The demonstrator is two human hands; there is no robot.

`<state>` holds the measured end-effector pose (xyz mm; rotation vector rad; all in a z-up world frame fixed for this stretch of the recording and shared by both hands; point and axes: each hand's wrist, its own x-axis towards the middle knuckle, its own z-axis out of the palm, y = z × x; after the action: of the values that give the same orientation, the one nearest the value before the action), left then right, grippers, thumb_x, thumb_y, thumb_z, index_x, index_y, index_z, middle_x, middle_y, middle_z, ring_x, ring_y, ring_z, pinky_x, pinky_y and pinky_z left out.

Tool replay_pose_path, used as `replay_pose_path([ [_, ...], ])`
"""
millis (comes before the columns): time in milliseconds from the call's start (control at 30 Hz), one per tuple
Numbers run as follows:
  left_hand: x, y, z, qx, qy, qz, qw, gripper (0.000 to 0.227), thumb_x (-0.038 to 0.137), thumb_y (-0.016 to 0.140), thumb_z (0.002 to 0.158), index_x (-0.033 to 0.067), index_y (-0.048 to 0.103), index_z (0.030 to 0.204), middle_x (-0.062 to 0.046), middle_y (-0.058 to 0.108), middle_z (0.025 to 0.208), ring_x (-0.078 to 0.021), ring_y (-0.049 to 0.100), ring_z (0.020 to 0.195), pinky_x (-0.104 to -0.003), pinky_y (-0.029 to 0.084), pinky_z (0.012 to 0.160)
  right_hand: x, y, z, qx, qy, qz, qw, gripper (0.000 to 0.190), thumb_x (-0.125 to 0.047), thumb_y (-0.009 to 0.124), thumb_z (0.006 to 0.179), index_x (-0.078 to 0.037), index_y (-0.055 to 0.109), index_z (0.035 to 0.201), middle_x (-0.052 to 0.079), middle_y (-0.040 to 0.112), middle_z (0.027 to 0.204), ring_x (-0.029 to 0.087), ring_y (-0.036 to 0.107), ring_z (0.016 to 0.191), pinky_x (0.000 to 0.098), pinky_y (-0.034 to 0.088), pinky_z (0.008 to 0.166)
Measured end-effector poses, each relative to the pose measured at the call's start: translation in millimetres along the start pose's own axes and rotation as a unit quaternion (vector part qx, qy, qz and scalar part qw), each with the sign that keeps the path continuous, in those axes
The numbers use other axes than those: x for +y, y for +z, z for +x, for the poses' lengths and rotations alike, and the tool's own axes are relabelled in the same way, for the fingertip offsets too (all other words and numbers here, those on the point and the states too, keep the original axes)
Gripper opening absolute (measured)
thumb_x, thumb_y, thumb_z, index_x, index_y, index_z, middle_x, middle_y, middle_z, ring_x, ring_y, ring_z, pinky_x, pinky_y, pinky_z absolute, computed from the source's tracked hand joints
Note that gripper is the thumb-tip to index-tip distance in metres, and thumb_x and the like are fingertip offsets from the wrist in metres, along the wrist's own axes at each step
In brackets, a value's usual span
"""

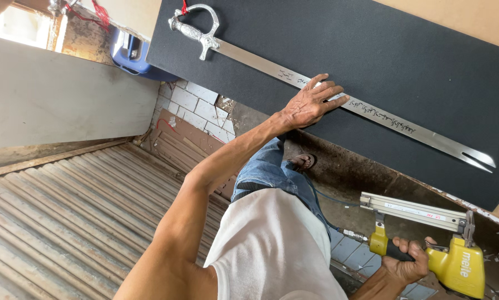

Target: The person places a decorative sword and its scabbard onto a black foam board and secures them using a pneumatic nail gun. The person repeats this process for a second sword and scabbard, aligning each item before fastening it to the board.

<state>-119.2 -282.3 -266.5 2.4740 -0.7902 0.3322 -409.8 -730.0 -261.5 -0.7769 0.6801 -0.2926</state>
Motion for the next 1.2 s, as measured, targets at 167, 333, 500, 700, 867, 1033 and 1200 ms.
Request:
replay_pose_path([
  [167, 9, -23, 2, 0.006, 0.018, -0.001, 1.000, 0.039, 0.030, 0.064, 0.102, 0.0178, 0.062, 0.138, -0.006, 0.056, 0.146, -0.0233, 0.049, 0.138, -0.057, 0.019, 0.127, -1, 3, -1, -0.017, -0.001, 0.001, 1.000, 0.047, 0.002, 0.057, 0.086, -0.010, 0.054, 0.131, 0.003, 0.052, 0.071, 0.017, 0.053, 0.062, 0.0359, 0.049, 0.069],
  [333, 20, -48, -21, -0.137, -0.019, -0.021, 0.990, 0.099, 0.067, 0.077, 0.072, 0.0064, 0.046, 0.144, -0.018, 0.038, 0.157, -0.0355, 0.035, 0.142, -0.056, 0.011, 0.121, -1, -2, 0, -0.030, 0.003, 0.001, 1.000, 0.040, 0.001, 0.056, 0.089, -0.010, 0.052, 0.127, 0.003, 0.052, 0.072, 0.017, 0.054, 0.064, 0.0368, 0.050, 0.073],
  [500, 19, -46, -32, -0.138, 0.063, 0.248, 0.957, 0.096, 0.035, 0.077, 0.073, 0.0112, 0.037, 0.158, -0.012, 0.034, 0.162, -0.0261, 0.036, 0.150, -0.049, 0.019, 0.129, -1, -6, 1, -0.069, 0.019, 0.019, 0.997, 0.038, 0.001, 0.056, 0.091, -0.011, 0.052, 0.127, 0.002, 0.050, 0.070, 0.016, 0.053, 0.065, 0.0359, 0.049, 0.073],
  [700, 20, -70, -6, -0.172, 0.065, 0.097, 0.978, 0.096, 0.034, 0.080, 0.067, -0.0081, 0.044, 0.146, -0.025, 0.050, 0.142, -0.0391, 0.050, 0.131, -0.051, 0.037, 0.118, -2, 7, -9, -0.054, 0.012, 0.001, 0.998, 0.036, 0.000, 0.056, 0.090, -0.010, 0.054, 0.125, 0.003, 0.052, 0.075, 0.015, 0.050, 0.067, 0.0337, 0.046, 0.075],
  [867, 29, -138, 45, -0.165, 0.100, 0.062, 0.979, 0.094, 0.044, 0.084, 0.055, -0.0075, 0.060, 0.130, -0.024, 0.060, 0.128, -0.0376, 0.061, 0.117, -0.048, 0.051, 0.103, -7, 33, -20, -0.072, -0.007, -0.036, 0.997, 0.041, -0.002, 0.054, 0.084, -0.010, 0.055, 0.125, 0.002, 0.053, 0.075, 0.015, 0.049, 0.064, 0.0387, 0.047, 0.078],
  [1033, 12, -194, 123, -0.220, 0.095, -0.033, 0.970, 0.081, 0.038, 0.083, 0.056, -0.0110, 0.069, 0.119, -0.022, 0.063, 0.110, -0.0353, 0.064, 0.096, -0.047, 0.056, 0.076, 1, 68, -11, -0.161, 0.043, 0.038, 0.985, 0.039, -0.001, 0.059, 0.086, -0.010, 0.056, 0.123, 0.001, 0.052, 0.073, 0.015, 0.048, 0.067, 0.0363, 0.044, 0.080],
  [1200, 14, -232, 161, -0.213, 0.095, -0.082, 0.969, 0.076, 0.033, 0.079, 0.052, -0.0097, 0.072, 0.115, -0.016, 0.064, 0.099, -0.0322, 0.065, 0.094, -0.042, 0.057, 0.081, 50, 129, 10, -0.276, 0.068, 0.084, 0.955, 0.048, -0.003, 0.061, 0.082, -0.011, 0.060, 0.129, 0.000, 0.051, 0.070, 0.015, 0.049, 0.068, 0.0359, 0.042, 0.073],
])
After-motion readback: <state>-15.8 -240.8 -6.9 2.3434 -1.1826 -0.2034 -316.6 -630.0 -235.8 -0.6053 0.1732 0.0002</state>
